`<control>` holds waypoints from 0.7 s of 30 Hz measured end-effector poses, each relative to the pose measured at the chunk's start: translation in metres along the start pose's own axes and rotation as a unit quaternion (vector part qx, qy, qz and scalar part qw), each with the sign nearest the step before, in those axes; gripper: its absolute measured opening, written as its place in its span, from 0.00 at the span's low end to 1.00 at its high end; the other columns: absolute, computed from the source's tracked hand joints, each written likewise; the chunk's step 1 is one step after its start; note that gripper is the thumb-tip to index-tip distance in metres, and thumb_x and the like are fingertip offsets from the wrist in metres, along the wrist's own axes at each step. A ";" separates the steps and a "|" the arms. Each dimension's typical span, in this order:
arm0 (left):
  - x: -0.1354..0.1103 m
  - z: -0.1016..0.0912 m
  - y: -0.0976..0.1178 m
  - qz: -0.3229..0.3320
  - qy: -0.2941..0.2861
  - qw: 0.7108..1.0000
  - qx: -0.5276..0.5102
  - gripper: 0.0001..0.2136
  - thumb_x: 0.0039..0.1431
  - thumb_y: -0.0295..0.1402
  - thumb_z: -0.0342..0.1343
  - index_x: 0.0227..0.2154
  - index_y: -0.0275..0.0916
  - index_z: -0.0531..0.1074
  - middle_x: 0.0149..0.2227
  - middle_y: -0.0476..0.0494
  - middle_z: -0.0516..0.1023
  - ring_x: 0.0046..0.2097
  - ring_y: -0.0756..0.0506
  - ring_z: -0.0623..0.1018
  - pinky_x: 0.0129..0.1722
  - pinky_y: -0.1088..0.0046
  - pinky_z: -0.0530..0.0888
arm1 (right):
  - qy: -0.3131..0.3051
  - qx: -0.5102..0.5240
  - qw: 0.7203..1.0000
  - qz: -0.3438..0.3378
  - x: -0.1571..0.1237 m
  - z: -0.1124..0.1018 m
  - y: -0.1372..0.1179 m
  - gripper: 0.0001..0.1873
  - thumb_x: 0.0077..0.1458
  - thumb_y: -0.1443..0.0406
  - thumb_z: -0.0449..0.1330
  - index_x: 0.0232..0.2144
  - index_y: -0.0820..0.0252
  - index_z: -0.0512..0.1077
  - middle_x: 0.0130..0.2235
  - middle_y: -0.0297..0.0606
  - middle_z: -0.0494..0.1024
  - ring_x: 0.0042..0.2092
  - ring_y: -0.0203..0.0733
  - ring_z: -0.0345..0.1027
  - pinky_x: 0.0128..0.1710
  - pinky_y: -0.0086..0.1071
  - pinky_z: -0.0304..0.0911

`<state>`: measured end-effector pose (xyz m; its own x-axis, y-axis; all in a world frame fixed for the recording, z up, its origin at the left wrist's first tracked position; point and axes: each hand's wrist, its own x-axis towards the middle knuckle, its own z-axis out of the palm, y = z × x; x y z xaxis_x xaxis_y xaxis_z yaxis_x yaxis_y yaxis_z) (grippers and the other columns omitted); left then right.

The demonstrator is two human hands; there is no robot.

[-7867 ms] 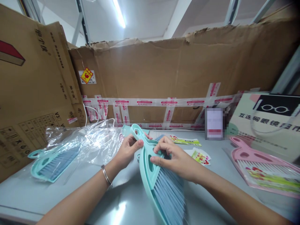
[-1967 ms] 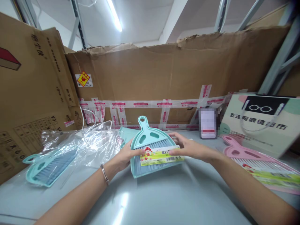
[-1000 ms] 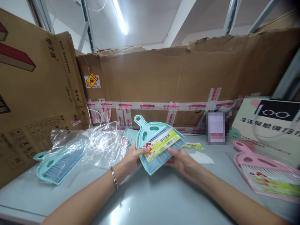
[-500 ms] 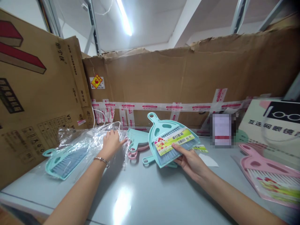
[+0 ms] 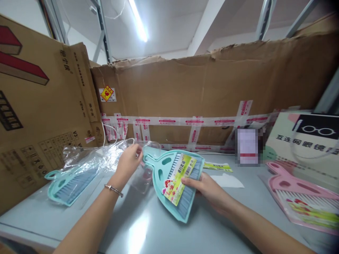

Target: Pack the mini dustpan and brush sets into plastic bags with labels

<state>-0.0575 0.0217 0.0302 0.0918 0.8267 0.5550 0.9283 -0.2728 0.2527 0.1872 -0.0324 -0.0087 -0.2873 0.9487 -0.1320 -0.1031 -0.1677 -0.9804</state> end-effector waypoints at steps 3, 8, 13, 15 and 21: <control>-0.008 0.008 0.018 0.052 0.019 0.991 -0.119 0.05 0.55 0.30 0.47 0.28 0.39 0.68 0.29 0.46 0.70 0.31 0.48 0.70 0.33 0.71 0.67 | 0.002 -0.020 1.000 -0.006 0.001 0.001 0.002 0.20 0.40 0.57 0.66 0.37 0.61 0.72 0.39 0.42 0.79 0.41 0.48 0.73 0.39 0.38 0.67; -0.026 0.020 0.048 0.110 0.032 0.960 -0.254 0.06 0.58 0.33 0.48 0.32 0.40 0.70 0.30 0.46 0.70 0.31 0.49 0.70 0.31 0.72 0.67 | 0.007 -0.012 1.000 -0.006 0.000 0.008 0.008 0.22 0.38 0.55 0.67 0.36 0.62 0.73 0.37 0.42 0.79 0.39 0.48 0.73 0.36 0.38 0.68; -0.043 0.027 0.071 0.149 0.013 0.946 -0.288 0.09 0.59 0.33 0.47 0.36 0.41 0.72 0.32 0.44 0.71 0.35 0.46 0.71 0.35 0.70 0.68 | 0.001 0.057 0.998 0.003 -0.005 0.027 0.019 0.25 0.35 0.56 0.68 0.37 0.62 0.72 0.33 0.39 0.79 0.35 0.46 0.73 0.35 0.39 0.68; -0.047 0.029 0.076 0.169 -0.013 0.941 -0.294 0.10 0.59 0.33 0.47 0.36 0.42 0.73 0.33 0.42 0.72 0.36 0.45 0.71 0.37 0.68 0.68 | 0.018 0.084 0.996 0.001 -0.006 0.031 0.021 0.25 0.34 0.56 0.68 0.37 0.61 0.71 0.33 0.37 0.79 0.35 0.46 0.73 0.33 0.37 0.68; -0.050 0.024 0.076 0.191 0.015 0.944 -0.268 0.13 0.56 0.33 0.51 0.46 0.46 0.69 0.46 0.40 0.71 0.50 0.39 0.68 0.51 0.57 0.61 | 0.072 0.210 0.975 -0.022 -0.001 0.023 0.017 0.24 0.34 0.59 0.69 0.37 0.59 0.72 0.34 0.36 0.79 0.34 0.44 0.73 0.34 0.36 0.68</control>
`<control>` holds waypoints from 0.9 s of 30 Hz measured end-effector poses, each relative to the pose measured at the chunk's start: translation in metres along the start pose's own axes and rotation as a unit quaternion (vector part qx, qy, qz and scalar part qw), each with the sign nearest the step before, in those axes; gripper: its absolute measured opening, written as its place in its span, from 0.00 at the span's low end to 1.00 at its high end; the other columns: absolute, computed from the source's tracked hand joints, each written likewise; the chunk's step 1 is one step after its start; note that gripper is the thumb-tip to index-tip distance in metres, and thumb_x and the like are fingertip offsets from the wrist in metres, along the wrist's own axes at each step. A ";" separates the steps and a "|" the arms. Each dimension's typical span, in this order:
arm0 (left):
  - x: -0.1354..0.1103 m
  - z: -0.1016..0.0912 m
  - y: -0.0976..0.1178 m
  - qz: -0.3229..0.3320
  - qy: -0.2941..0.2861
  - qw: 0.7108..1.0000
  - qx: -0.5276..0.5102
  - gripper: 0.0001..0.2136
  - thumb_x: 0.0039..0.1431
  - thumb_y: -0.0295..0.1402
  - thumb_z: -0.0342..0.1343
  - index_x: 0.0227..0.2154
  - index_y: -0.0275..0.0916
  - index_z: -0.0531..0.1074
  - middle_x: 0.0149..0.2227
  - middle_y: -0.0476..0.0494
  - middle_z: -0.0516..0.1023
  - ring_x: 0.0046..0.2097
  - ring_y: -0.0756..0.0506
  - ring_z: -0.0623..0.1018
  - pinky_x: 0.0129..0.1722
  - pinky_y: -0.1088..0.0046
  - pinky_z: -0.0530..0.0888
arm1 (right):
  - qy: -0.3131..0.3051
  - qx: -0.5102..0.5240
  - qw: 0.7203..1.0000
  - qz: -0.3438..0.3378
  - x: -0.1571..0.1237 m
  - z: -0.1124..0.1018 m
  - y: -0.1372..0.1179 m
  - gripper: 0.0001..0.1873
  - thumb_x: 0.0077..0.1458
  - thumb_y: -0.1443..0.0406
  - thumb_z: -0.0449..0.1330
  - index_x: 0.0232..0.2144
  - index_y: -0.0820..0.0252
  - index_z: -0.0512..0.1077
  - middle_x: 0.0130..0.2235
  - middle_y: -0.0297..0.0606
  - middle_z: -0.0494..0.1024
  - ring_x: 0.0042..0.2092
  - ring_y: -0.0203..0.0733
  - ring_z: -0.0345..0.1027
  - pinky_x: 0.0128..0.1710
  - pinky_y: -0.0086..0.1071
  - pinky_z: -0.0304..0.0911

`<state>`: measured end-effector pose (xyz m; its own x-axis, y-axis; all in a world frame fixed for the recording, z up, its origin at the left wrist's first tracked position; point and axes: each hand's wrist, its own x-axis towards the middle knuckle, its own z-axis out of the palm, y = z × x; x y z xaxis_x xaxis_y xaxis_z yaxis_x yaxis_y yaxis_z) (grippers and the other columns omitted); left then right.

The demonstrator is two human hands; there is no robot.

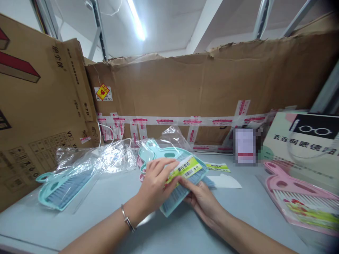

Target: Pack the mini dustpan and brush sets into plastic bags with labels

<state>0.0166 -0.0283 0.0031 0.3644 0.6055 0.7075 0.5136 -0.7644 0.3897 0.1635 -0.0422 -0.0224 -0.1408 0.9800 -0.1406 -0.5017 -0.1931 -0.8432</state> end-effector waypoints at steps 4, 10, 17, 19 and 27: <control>0.005 -0.012 -0.005 -0.120 0.201 0.972 -0.028 0.24 0.53 0.37 0.55 0.53 0.48 0.58 0.59 0.42 0.55 0.60 0.37 0.55 0.56 0.57 0.57 | 0.025 0.055 0.998 -0.016 0.006 -0.005 -0.007 0.21 0.38 0.63 0.68 0.39 0.57 0.72 0.36 0.36 0.79 0.36 0.42 0.73 0.36 0.34 0.69; 0.010 -0.004 -0.010 -0.402 0.032 0.822 -0.402 0.30 0.52 0.44 0.55 0.56 0.44 0.52 0.56 0.36 0.63 0.52 0.38 0.69 0.45 0.63 0.71 | 0.041 0.082 0.995 -0.025 0.007 -0.005 -0.011 0.22 0.39 0.66 0.67 0.41 0.58 0.71 0.36 0.35 0.79 0.36 0.41 0.74 0.35 0.33 0.70; -0.001 0.021 -0.006 -0.382 -0.025 0.768 -0.513 0.24 0.44 0.34 0.64 0.44 0.35 0.65 0.49 0.36 0.73 0.50 0.38 0.72 0.48 0.63 0.70 | 0.018 0.050 0.998 -0.016 0.013 -0.010 -0.014 0.20 0.41 0.64 0.67 0.39 0.58 0.69 0.34 0.35 0.79 0.35 0.41 0.73 0.34 0.33 0.70; 0.000 0.019 -0.009 -0.398 -0.034 0.758 -0.516 0.23 0.43 0.33 0.65 0.44 0.35 0.65 0.47 0.36 0.74 0.48 0.39 0.74 0.45 0.64 0.71 | 0.038 0.018 0.999 -0.008 0.017 -0.015 -0.017 0.20 0.42 0.60 0.66 0.39 0.58 0.69 0.33 0.36 0.79 0.32 0.40 0.73 0.30 0.33 0.69; 0.006 0.001 -0.029 -0.430 -0.051 0.750 -0.499 0.22 0.44 0.28 0.63 0.44 0.36 0.65 0.44 0.37 0.76 0.41 0.43 0.77 0.38 0.71 0.74 | 0.115 -0.071 0.990 -0.042 0.039 -0.043 -0.042 0.13 0.38 0.63 0.67 0.27 0.63 0.70 0.27 0.36 0.77 0.27 0.36 0.69 0.25 0.27 0.63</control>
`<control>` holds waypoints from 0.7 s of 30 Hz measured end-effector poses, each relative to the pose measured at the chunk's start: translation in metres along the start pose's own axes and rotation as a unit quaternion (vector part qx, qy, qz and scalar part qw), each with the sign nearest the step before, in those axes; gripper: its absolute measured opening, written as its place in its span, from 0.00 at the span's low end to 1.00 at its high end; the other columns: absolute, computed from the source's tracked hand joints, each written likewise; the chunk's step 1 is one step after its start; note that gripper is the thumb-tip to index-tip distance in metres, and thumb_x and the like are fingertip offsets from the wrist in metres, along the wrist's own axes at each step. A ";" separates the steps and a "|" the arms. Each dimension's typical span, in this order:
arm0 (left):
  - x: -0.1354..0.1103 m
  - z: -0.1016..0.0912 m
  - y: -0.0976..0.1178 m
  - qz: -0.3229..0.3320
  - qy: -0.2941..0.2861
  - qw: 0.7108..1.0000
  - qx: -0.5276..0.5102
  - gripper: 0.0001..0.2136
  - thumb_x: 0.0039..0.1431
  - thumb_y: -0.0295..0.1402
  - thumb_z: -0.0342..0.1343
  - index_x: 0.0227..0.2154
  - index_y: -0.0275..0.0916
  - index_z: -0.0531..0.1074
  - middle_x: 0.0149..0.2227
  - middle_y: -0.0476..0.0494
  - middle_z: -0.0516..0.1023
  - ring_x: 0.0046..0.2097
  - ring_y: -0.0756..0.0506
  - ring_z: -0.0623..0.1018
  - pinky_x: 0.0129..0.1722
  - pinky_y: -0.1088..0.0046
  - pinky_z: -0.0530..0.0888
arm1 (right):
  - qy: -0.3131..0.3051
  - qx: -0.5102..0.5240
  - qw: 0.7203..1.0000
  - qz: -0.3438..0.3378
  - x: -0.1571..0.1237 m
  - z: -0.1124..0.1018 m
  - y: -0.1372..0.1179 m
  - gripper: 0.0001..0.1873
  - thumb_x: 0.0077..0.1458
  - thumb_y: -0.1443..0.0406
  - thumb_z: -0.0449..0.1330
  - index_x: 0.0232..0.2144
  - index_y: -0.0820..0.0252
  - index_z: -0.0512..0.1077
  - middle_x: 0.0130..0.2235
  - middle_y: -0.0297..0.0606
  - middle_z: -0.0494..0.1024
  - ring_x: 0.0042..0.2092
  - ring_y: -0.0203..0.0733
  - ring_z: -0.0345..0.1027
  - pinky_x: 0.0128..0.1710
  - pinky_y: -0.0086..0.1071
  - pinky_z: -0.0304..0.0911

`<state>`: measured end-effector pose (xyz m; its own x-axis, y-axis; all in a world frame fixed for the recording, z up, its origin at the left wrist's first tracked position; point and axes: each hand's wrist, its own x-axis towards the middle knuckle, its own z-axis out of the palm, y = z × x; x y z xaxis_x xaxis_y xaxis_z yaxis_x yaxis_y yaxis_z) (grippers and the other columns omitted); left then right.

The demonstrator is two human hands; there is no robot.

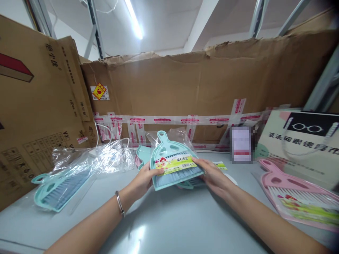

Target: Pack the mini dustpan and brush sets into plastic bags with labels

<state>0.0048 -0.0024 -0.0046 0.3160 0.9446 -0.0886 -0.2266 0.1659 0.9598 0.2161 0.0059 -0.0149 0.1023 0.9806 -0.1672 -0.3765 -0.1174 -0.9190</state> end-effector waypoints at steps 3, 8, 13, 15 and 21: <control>0.001 0.000 -0.001 -0.033 0.019 0.999 0.018 0.22 0.42 0.28 0.63 0.43 0.36 0.66 0.42 0.39 0.77 0.37 0.45 0.78 0.35 0.72 0.73 | -0.069 0.020 0.996 0.048 0.000 0.001 -0.003 0.08 0.42 0.68 0.64 0.28 0.64 0.70 0.25 0.36 0.77 0.25 0.35 0.69 0.25 0.27 0.64; -0.001 0.009 0.001 -0.077 0.117 0.989 0.051 0.17 0.44 0.33 0.62 0.39 0.36 0.69 0.36 0.43 0.77 0.31 0.49 0.76 0.28 0.77 0.71 | -0.048 0.011 0.996 0.072 -0.004 0.003 -0.001 0.03 0.48 0.69 0.60 0.27 0.64 0.70 0.19 0.31 0.72 0.19 0.31 0.64 0.16 0.22 0.59; 0.001 0.003 0.007 -0.070 0.092 0.993 0.034 0.16 0.46 0.37 0.62 0.37 0.35 0.70 0.32 0.46 0.75 0.28 0.52 0.72 0.22 0.79 0.68 | -0.159 0.057 0.982 0.090 -0.005 -0.004 -0.008 0.09 0.46 0.73 0.60 0.33 0.64 0.70 0.33 0.38 0.78 0.33 0.35 0.72 0.35 0.26 0.70; 0.001 -0.002 0.009 -0.059 0.064 0.996 0.012 0.16 0.46 0.38 0.62 0.37 0.35 0.70 0.32 0.45 0.75 0.29 0.52 0.72 0.23 0.79 0.68 | -0.197 0.066 0.975 0.082 -0.004 -0.006 -0.010 0.13 0.42 0.76 0.62 0.35 0.65 0.70 0.35 0.39 0.78 0.37 0.36 0.73 0.40 0.26 0.70; 0.000 -0.009 0.016 -0.039 -0.048 0.998 -0.024 0.19 0.40 0.26 0.65 0.38 0.34 0.70 0.42 0.39 0.76 0.41 0.48 0.76 0.40 0.77 0.71 | -0.118 0.101 0.986 0.056 0.000 -0.002 -0.005 0.12 0.42 0.80 0.59 0.31 0.67 0.71 0.31 0.38 0.78 0.34 0.36 0.74 0.36 0.25 0.71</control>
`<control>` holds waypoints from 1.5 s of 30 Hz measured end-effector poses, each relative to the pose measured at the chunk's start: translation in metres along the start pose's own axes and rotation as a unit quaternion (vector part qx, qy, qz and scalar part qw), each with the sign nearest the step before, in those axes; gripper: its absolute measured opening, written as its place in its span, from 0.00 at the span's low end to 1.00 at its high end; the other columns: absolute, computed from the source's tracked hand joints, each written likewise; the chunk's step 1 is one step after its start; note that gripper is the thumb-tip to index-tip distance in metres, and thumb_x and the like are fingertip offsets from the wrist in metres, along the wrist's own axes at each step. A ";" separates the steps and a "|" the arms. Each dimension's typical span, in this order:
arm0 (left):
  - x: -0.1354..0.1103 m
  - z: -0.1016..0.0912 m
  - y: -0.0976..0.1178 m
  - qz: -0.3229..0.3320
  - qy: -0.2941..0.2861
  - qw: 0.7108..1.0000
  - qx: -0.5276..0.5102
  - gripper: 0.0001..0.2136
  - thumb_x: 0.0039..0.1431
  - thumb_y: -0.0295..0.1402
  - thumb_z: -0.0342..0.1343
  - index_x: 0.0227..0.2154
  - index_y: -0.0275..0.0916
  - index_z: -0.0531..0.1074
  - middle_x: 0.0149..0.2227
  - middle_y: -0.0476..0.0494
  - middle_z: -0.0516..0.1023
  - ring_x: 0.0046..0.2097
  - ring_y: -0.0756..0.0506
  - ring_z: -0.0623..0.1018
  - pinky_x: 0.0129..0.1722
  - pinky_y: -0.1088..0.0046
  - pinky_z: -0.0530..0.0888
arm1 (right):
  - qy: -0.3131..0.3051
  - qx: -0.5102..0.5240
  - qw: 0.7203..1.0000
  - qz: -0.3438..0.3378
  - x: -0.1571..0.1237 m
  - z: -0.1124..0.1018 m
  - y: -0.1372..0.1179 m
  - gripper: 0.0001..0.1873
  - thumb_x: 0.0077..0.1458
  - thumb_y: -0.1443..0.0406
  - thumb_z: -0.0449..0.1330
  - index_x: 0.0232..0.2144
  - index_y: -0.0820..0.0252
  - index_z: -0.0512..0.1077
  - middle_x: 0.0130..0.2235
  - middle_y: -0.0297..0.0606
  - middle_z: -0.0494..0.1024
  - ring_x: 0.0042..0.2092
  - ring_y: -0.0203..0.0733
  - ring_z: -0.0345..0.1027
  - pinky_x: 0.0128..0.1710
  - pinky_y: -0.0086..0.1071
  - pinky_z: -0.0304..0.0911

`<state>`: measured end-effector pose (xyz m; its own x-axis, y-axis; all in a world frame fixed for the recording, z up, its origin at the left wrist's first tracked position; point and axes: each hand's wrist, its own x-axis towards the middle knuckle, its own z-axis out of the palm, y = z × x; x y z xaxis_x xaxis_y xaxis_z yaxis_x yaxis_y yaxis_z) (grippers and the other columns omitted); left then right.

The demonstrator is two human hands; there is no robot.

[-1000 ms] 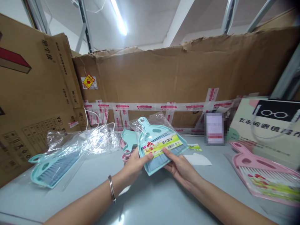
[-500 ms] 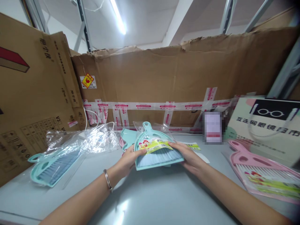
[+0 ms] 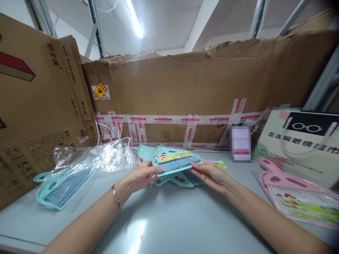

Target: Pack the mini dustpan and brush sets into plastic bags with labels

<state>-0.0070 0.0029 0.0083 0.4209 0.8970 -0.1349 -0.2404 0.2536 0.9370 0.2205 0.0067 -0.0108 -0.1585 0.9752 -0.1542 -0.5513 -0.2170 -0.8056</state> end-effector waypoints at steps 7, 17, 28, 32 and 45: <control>0.006 -0.002 -0.006 0.049 0.049 0.995 0.071 0.18 0.37 0.31 0.67 0.34 0.31 0.72 0.36 0.38 0.79 0.36 0.47 0.78 0.37 0.75 0.74 | 0.062 0.007 0.998 -0.001 0.002 0.000 0.008 0.10 0.43 0.80 0.59 0.28 0.65 0.71 0.30 0.36 0.78 0.32 0.35 0.74 0.34 0.25 0.72; 0.008 -0.009 -0.003 0.074 0.141 0.985 0.071 0.16 0.45 0.45 0.60 0.26 0.35 0.68 0.15 0.56 0.62 0.13 0.58 0.57 0.11 0.83 0.48 | 0.082 0.028 0.996 -0.017 -0.001 0.007 0.016 0.11 0.45 0.81 0.57 0.28 0.64 0.70 0.30 0.35 0.78 0.30 0.32 0.74 0.33 0.22 0.72; 0.012 -0.017 -0.004 0.145 0.193 0.917 0.319 0.17 0.50 0.42 0.53 0.14 0.38 0.61 0.12 0.53 0.61 0.12 0.54 0.62 0.10 0.80 0.50 | 0.143 0.091 0.985 -0.012 -0.003 0.011 0.020 0.12 0.48 0.81 0.54 0.25 0.61 0.66 0.25 0.33 0.75 0.27 0.33 0.73 0.28 0.21 0.72; 0.011 -0.019 0.000 0.136 0.207 0.924 0.292 0.15 0.51 0.37 0.53 0.13 0.37 0.62 0.13 0.52 0.64 0.13 0.55 0.63 0.12 0.81 0.55 | 0.118 0.080 0.990 0.015 -0.001 0.008 0.016 0.11 0.49 0.81 0.54 0.27 0.63 0.68 0.26 0.35 0.76 0.27 0.33 0.73 0.29 0.22 0.72; 0.011 -0.018 -0.004 0.143 0.255 0.948 0.125 0.18 0.45 0.43 0.59 0.34 0.35 0.73 0.15 0.55 0.63 0.15 0.55 0.63 0.12 0.81 0.57 | 0.115 0.091 0.989 0.025 -0.010 0.021 0.018 0.11 0.53 0.79 0.50 0.34 0.64 0.67 0.26 0.37 0.77 0.26 0.34 0.74 0.27 0.22 0.72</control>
<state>-0.0176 0.0186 -0.0025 -0.1229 0.9907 0.0583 -0.0396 -0.0635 0.9972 0.1949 -0.0084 -0.0116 -0.0099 0.9424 -0.3343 -0.6886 -0.2488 -0.6811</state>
